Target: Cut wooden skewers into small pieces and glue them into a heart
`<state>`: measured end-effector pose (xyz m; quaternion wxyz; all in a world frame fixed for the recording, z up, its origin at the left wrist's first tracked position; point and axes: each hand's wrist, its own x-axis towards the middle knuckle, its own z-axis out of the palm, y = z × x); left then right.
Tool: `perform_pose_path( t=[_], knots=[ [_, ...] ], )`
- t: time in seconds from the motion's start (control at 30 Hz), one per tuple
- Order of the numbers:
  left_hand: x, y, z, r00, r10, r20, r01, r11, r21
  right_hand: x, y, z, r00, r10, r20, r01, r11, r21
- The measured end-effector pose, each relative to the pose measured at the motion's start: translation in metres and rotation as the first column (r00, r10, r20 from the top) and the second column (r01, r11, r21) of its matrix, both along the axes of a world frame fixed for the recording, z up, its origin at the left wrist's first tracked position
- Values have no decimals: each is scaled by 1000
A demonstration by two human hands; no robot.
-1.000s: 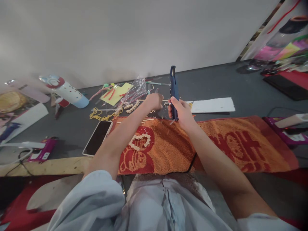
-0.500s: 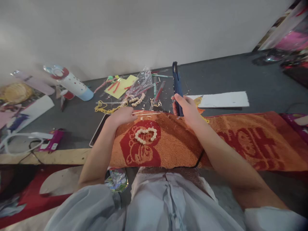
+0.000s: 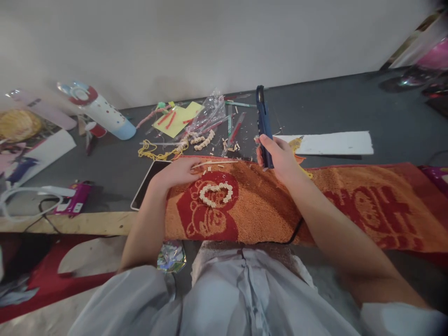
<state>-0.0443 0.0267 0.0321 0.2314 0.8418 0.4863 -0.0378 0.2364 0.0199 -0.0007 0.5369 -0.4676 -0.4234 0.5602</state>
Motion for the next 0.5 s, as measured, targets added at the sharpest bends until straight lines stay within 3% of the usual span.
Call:
perform_pose_path(
  t=[0.5],
  knots=[
    [4, 2, -8, 994, 51, 93, -50, 999, -9, -2, -7, 8, 997, 51, 64, -53, 998, 23]
  ],
)
